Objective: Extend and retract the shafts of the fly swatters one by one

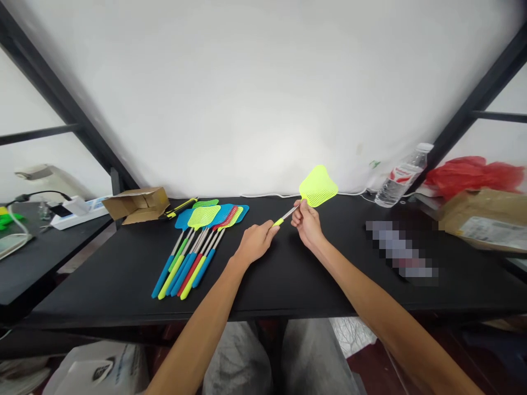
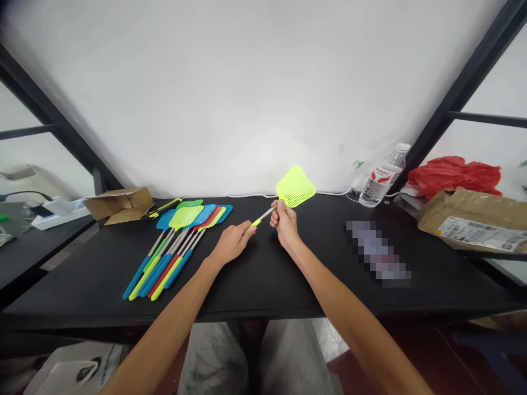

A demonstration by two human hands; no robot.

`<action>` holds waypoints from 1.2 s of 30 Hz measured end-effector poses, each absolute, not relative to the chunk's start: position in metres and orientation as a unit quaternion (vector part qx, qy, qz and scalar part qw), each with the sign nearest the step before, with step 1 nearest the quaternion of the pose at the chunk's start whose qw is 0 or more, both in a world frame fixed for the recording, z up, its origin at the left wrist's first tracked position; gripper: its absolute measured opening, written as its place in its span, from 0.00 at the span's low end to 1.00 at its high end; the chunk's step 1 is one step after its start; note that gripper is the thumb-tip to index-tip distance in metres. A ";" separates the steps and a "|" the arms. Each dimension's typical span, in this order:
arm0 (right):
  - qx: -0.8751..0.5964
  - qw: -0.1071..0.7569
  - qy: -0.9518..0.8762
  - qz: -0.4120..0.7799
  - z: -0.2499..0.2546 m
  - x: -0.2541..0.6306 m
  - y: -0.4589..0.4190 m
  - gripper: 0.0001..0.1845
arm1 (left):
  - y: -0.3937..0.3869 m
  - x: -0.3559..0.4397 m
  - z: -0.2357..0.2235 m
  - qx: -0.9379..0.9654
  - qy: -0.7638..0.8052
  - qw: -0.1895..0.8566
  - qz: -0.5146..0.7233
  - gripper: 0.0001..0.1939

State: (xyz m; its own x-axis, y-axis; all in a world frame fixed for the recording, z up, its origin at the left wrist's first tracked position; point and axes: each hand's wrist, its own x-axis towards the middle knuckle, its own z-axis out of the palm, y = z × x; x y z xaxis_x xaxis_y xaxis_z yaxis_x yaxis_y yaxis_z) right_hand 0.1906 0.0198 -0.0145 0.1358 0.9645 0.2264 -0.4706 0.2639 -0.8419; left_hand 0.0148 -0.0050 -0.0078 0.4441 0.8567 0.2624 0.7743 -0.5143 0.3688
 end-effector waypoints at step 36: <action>-0.826 0.148 -0.533 0.109 0.007 0.274 0.017 0.18 | 0.013 -0.024 -0.005 0.613 0.727 -0.112 0.290 0.15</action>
